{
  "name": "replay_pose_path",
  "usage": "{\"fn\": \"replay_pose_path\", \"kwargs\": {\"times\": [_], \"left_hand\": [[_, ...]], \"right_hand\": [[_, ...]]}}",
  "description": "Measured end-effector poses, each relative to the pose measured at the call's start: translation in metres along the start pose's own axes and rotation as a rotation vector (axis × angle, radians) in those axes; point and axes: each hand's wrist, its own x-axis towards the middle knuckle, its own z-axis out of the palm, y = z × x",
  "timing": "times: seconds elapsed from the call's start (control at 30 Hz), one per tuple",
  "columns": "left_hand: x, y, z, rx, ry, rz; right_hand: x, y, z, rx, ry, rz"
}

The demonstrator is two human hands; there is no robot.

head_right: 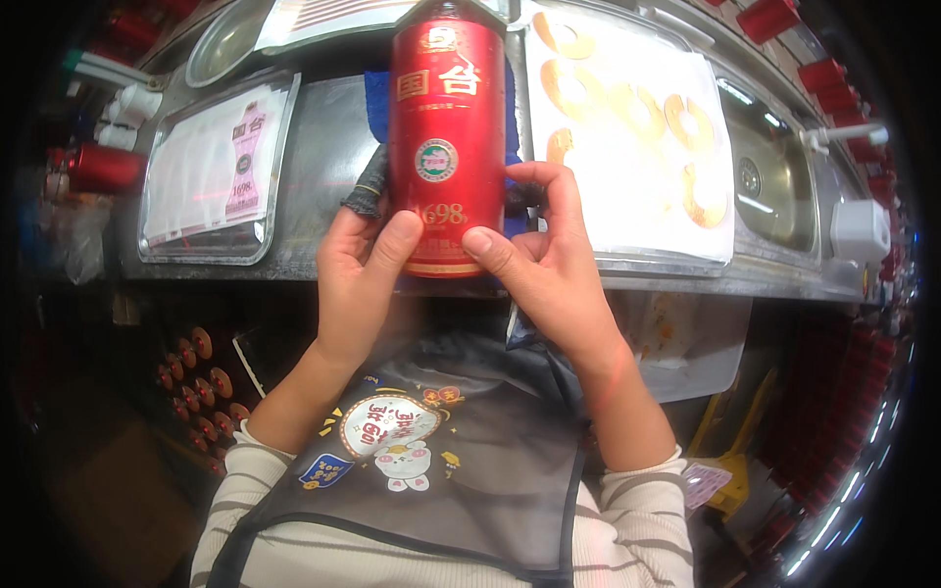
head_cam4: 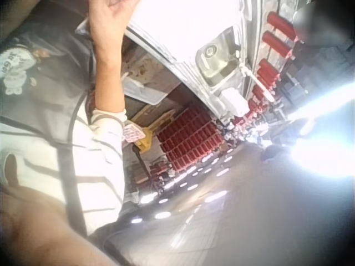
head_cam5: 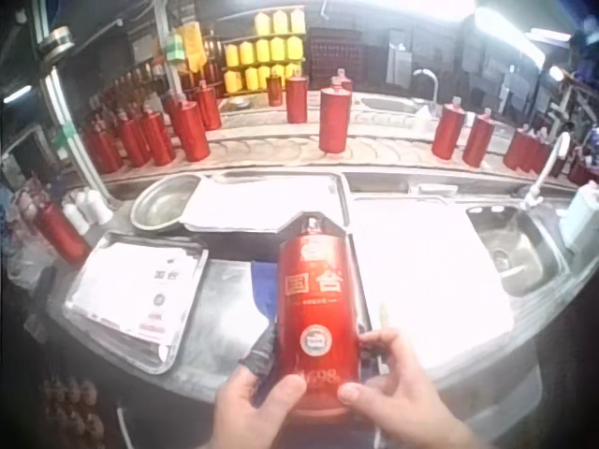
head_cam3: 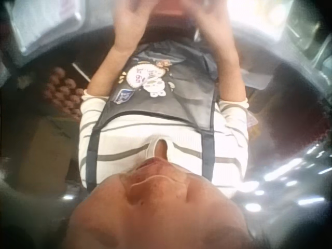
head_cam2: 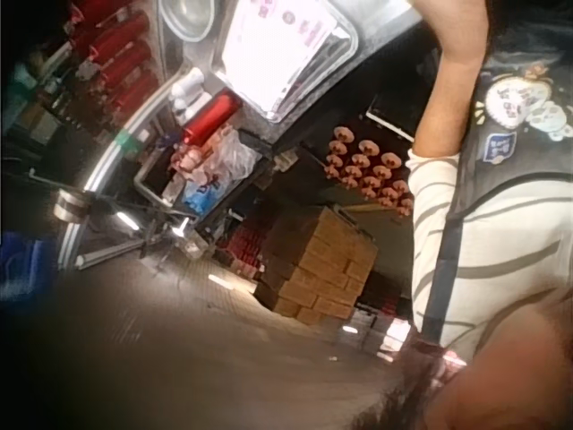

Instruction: The person peels a lemon, then picks up a red cylindrical can and applies a paper label around its body, smoothing it into place. The person handles the can and label by hand and places the labeled can back on the counter.

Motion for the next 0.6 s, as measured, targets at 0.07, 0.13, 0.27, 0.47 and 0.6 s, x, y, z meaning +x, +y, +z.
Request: {"fn": "replay_pose_path", "kwargs": {"times": [0.07,0.13,0.27,0.47,0.6], "left_hand": [[0.001,0.002,0.002,-0.027,0.029,0.006],[0.002,0.003,0.004,-0.089,0.043,0.024],[-0.004,0.000,-0.006,0.250,0.035,0.111],[-0.032,0.007,-0.005,1.080,-0.064,0.506],[-0.032,0.004,-0.010,1.071,-0.021,0.491]], "right_hand": [[0.001,-0.001,-0.007,-0.064,-0.039,0.028],[0.000,-0.003,-0.011,-0.079,-0.070,0.043],[0.003,-0.007,-0.018,0.044,-0.106,0.059],[0.005,0.007,0.004,-0.013,0.025,0.001],[0.000,0.005,0.005,-0.023,0.012,0.015]]}}
